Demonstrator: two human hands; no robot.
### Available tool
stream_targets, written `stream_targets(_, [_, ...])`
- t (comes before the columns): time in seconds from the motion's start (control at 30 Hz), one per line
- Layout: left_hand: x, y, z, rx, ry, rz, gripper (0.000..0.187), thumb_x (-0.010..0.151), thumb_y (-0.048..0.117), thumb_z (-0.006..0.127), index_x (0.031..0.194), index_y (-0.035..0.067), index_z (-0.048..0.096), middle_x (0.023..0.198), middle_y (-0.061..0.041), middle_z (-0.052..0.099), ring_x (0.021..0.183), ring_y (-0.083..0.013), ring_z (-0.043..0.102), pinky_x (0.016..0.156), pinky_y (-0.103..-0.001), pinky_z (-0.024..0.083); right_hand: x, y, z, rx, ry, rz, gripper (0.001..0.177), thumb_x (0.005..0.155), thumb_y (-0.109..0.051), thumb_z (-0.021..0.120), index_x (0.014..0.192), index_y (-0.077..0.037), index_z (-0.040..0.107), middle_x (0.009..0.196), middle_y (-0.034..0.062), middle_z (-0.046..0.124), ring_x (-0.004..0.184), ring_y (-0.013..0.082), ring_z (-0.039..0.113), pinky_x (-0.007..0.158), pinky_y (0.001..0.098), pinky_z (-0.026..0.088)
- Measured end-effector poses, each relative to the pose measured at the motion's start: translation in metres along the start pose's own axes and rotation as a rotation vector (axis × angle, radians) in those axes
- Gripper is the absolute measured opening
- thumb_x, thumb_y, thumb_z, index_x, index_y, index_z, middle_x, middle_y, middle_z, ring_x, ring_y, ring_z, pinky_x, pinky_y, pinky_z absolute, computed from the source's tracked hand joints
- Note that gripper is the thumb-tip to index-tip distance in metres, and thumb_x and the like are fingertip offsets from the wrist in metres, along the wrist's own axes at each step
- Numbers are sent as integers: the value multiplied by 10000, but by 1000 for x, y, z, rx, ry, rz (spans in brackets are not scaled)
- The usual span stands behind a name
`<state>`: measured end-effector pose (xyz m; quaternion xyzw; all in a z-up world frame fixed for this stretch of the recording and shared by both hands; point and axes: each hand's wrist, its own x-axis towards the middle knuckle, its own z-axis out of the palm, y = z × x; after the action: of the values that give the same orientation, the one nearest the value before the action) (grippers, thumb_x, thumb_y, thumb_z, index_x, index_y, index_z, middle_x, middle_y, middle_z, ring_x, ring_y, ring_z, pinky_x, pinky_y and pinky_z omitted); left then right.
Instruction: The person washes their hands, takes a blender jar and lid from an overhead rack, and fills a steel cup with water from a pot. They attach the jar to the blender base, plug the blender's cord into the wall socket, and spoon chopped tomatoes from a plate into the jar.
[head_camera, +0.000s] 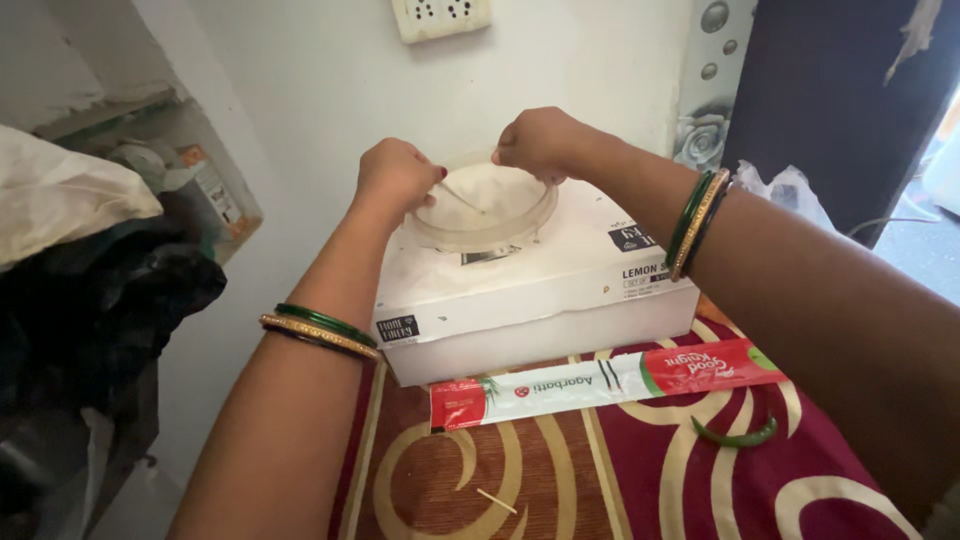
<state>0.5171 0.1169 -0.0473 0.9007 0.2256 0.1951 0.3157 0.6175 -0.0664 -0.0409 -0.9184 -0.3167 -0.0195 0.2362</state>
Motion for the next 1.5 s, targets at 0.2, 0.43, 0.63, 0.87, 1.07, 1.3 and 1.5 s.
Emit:
stream_targets(0.2, [1, -13, 6, -20, 28, 70, 184, 862, 217, 786, 871, 36, 756, 818, -104, 763, 660, -197, 742, 684, -344, 576, 6, 4, 9, -6, 11, 49, 357, 958, -399, 649, 1219, -174, 745, 765, 81, 708, 629, 201, 673, 630, 355, 580])
stream_targets(0.43, [5, -21, 12, 192, 129, 125, 293, 846, 351, 799, 953, 78, 792, 941, -138, 763, 866, -291, 728, 807, -401, 569, 9, 7, 13, -88, 49, 38, 337, 954, -381, 668, 1189, -150, 740, 803, 86, 745, 666, 215, 716, 679, 358, 580])
stream_targets(0.63, [8, -28, 20, 232, 138, 118, 320, 867, 360, 779, 1016, 77, 791, 1004, -155, 761, 937, -328, 732, 843, -431, 576, 13, 14, 22, -125, 110, 7, 330, 930, -384, 696, 1162, -154, 745, 927, 73, 757, 835, 244, 730, 790, 391, 582])
stream_targets(0.87, [21, -37, 30, 194, 163, 134, 311, 848, 336, 791, 1020, 77, 789, 1025, -158, 754, 952, -324, 726, 862, -421, 571, 18, 20, 32, -207, 144, 16, 320, 922, -403, 700, 1164, -203, 758, 1108, 57, 750, 1058, 270, 687, 900, 435, 550])
stream_targets(1.07, [16, -42, 30, 171, 174, 180, 272, 847, 312, 787, 955, 63, 799, 957, -165, 759, 891, -319, 736, 829, -410, 576, 16, 13, 30, -309, 117, 62, 290, 965, -337, 659, 1137, -122, 751, 1149, 133, 723, 1069, 331, 686, 892, 462, 560])
stream_targets(1.3, [-28, -35, -3, 120, 251, 217, 299, 878, 344, 750, 942, 54, 787, 861, -165, 753, 795, -318, 730, 788, -418, 567, -20, -37, 24, -230, 435, -352, 218, 889, -166, 644, 1075, -105, 739, 1177, 221, 620, 1097, 408, 604, 884, 506, 517])
stream_targets(1.5, [-100, -44, -50, 330, 415, 347, 203, 896, 214, 694, 949, 53, 806, 917, -241, 732, 921, -414, 701, 851, -482, 526, -95, -123, 34, -159, 359, -693, 219, 859, -137, 642, 1049, -95, 742, 1109, 192, 679, 1022, 398, 659, 845, 500, 540])
